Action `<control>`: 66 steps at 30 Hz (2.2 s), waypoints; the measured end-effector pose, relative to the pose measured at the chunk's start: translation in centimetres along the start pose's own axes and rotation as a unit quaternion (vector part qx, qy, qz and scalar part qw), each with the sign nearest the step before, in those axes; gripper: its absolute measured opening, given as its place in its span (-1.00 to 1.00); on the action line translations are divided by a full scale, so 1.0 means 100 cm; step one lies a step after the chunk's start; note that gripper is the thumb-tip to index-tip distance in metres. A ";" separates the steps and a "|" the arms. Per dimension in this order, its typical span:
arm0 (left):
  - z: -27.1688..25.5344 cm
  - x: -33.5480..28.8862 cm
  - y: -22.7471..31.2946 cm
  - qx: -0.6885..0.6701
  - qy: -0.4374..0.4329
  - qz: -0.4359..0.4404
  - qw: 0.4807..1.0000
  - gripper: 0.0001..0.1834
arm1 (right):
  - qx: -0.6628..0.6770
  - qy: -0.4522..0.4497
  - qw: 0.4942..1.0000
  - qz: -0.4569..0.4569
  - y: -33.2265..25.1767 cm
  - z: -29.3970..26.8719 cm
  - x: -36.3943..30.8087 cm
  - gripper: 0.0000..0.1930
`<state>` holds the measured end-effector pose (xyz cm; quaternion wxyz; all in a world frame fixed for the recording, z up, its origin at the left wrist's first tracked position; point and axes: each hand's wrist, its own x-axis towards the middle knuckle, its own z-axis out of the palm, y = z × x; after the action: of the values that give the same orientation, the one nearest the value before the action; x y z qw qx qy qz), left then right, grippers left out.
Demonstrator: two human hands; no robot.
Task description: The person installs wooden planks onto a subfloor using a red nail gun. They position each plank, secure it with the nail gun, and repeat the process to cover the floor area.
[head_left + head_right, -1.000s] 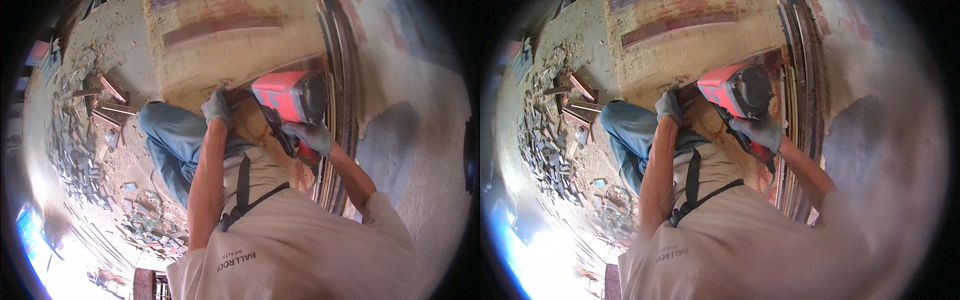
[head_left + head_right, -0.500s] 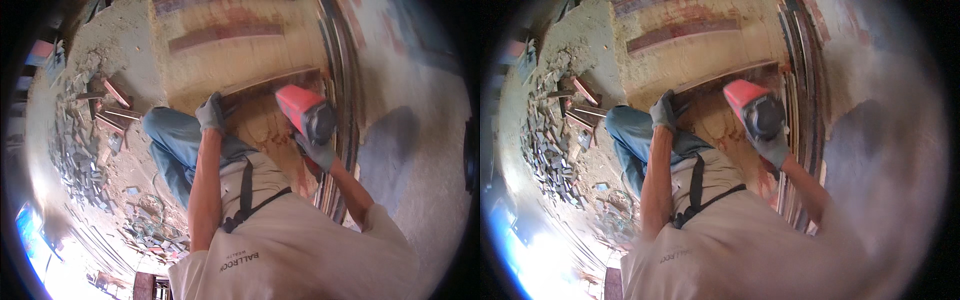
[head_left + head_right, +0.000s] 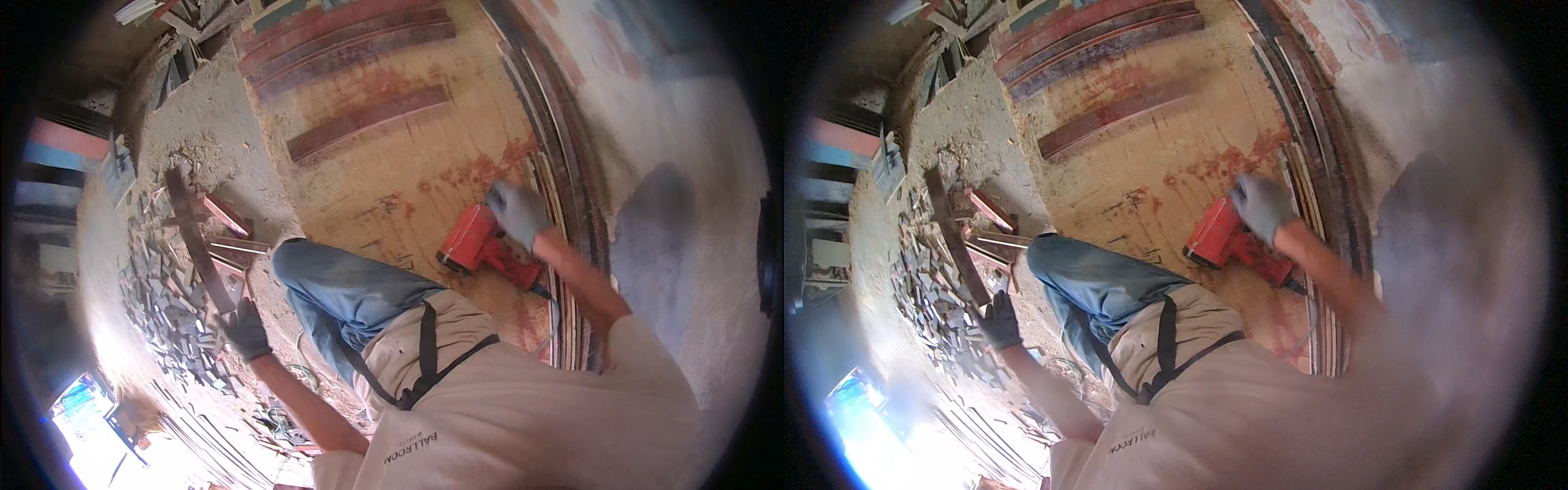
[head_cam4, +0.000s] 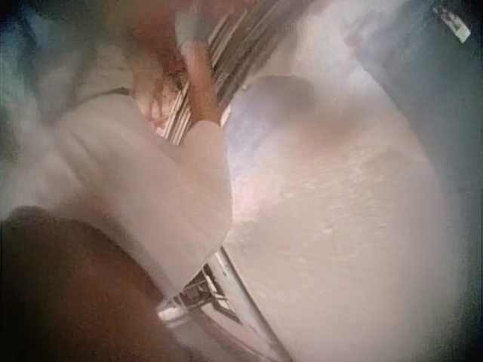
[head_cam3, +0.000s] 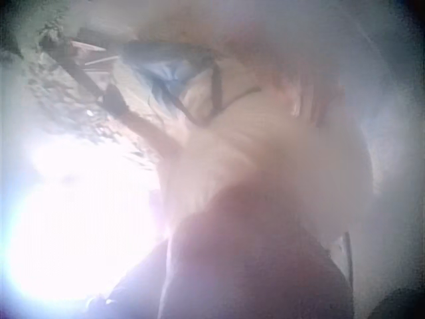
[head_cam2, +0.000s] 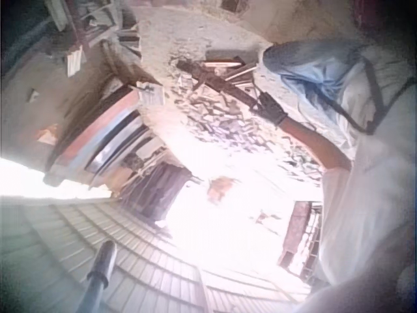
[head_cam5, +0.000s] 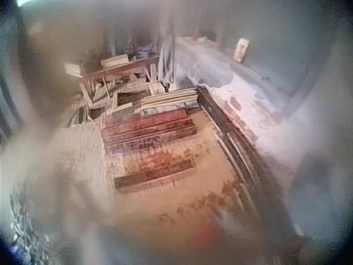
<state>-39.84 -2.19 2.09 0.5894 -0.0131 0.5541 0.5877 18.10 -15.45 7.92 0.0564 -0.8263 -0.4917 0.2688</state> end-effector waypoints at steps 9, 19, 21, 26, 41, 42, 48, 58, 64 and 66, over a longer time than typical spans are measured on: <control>0.137 -0.014 -0.131 0.299 -0.150 0.234 0.913 -0.54 | -0.163 0.064 0.969 -0.172 -0.004 0.016 0.265 -0.34; 0.168 -0.018 -0.184 0.438 -0.184 0.270 0.838 -0.34 | -0.019 0.135 0.956 -0.261 0.005 0.027 0.163 -0.65; 0.159 -0.003 -0.199 0.461 -0.190 0.311 0.809 -0.37 | 0.024 0.131 0.954 -0.269 0.016 0.035 0.145 -0.66; 0.151 0.006 -0.229 0.372 -0.142 0.248 0.883 -0.53 | 0.023 0.211 0.930 -0.301 0.035 0.048 0.121 -0.66; 0.163 0.023 -0.209 0.441 -0.102 0.147 0.880 -0.53 | 0.408 0.110 0.906 -0.040 0.053 0.040 0.047 -0.72; 0.161 0.024 -0.207 0.412 -0.091 0.111 0.900 -0.54 | 0.466 0.067 0.882 -0.014 0.050 0.028 0.040 -0.76; 0.159 0.005 -0.207 0.290 -0.197 0.152 0.924 -0.52 | 0.617 0.055 0.781 0.073 0.083 -0.001 0.026 -0.77; 0.157 -0.015 -0.201 0.520 -0.154 0.244 0.804 -0.71 | 0.724 0.043 0.679 0.114 0.055 0.035 0.028 -0.83; 0.151 -0.009 -0.193 0.500 -0.184 0.239 0.812 -0.73 | 0.639 0.051 0.742 0.197 0.055 0.046 0.030 -0.80; 0.153 -0.006 -0.194 0.503 -0.180 0.235 0.812 -0.75 | 0.660 0.035 0.732 0.166 0.073 0.052 0.030 -0.72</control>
<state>-16.13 1.59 -3.95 0.4471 0.5217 0.6424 0.3396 22.32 -17.58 -0.27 0.5590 -0.6589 -0.0439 0.5014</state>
